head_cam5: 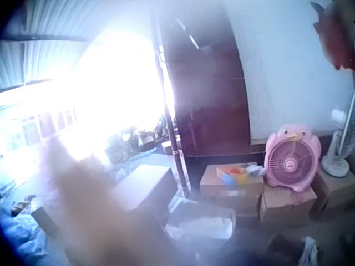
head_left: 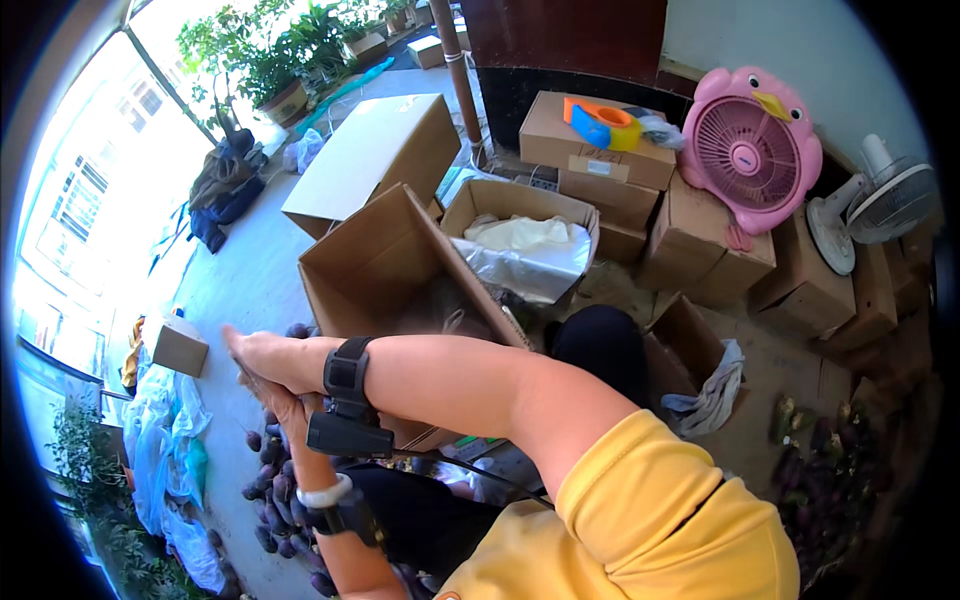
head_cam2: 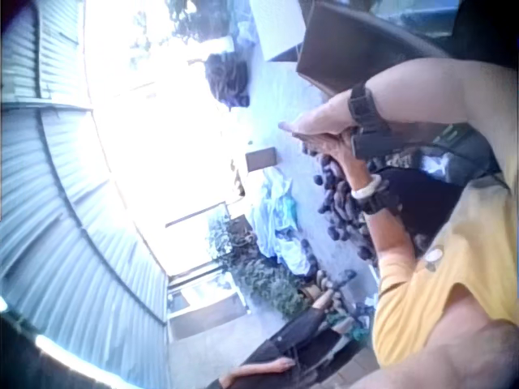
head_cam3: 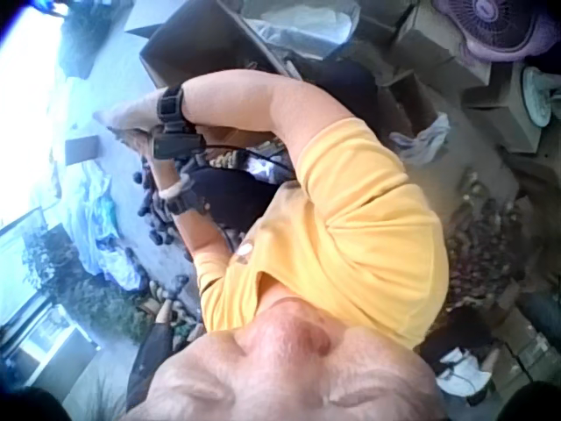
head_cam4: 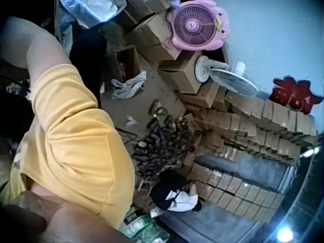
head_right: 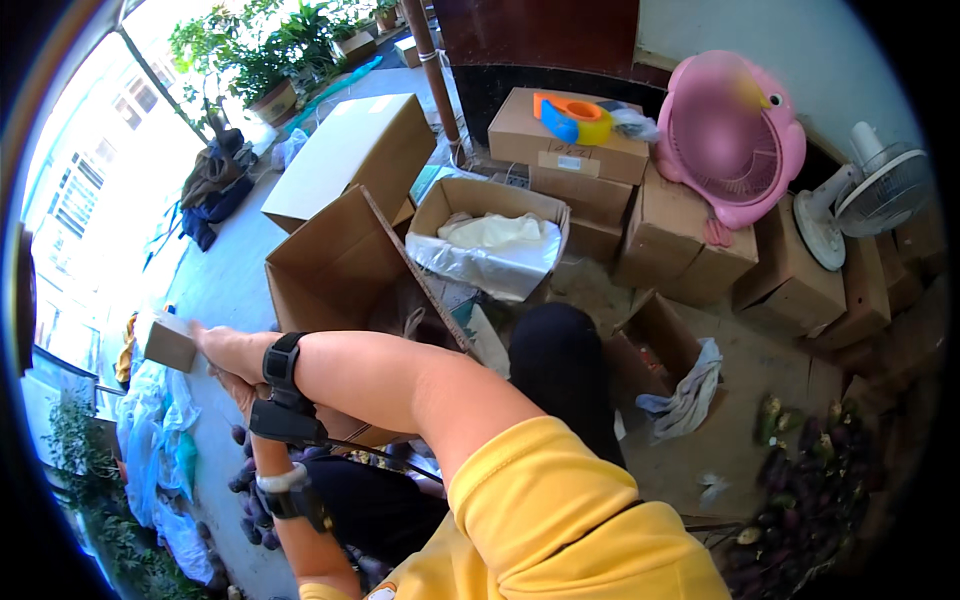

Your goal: The person picks up individual beets from a pile on the floor, trims the roots and tops using shears, and places the trimmed beets into a plastic bag within a cardboard box on a digital scale.

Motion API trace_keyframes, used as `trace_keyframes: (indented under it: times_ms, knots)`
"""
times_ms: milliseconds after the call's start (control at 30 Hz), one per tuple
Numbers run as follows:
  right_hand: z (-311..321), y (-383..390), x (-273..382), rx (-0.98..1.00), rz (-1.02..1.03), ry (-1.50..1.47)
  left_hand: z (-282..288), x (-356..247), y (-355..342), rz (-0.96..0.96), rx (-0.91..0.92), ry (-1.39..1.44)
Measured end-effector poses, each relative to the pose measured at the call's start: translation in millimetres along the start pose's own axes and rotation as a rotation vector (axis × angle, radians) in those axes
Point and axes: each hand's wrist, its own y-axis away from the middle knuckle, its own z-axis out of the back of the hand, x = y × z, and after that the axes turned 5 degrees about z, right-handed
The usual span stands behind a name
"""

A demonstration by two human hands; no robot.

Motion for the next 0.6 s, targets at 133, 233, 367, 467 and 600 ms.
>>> trace_keyframes:
  times_ms: [133, 233, 367, 467, 600]
  knots:
    - [58.8, -9.0, 19.3, 0.017, 0.408, 0.821, 15.6, 7.3, 3.9, 0.138, 0.054, 0.049]
    - [143.8, -22.6, 12.2, -0.281, 0.299, 1.377, 25.5, -89.9, 58.3, -0.117, -0.007, 0.001]
    - [204.1, -10.9, 14.4, -0.341, 0.050, 1.497, -13.5, -140.5, 112.3, -0.489, 0.273, -0.278]
    - [232.1, -12.3, -9.6, -0.152, 0.023, 1.496, -48.6, -132.7, 117.4, -0.417, 0.216, -0.463]
    - [246.5, -14.5, -24.2, -0.065, 0.120, 1.524, -58.8, -131.7, 99.0, -0.353, 0.143, -0.524]
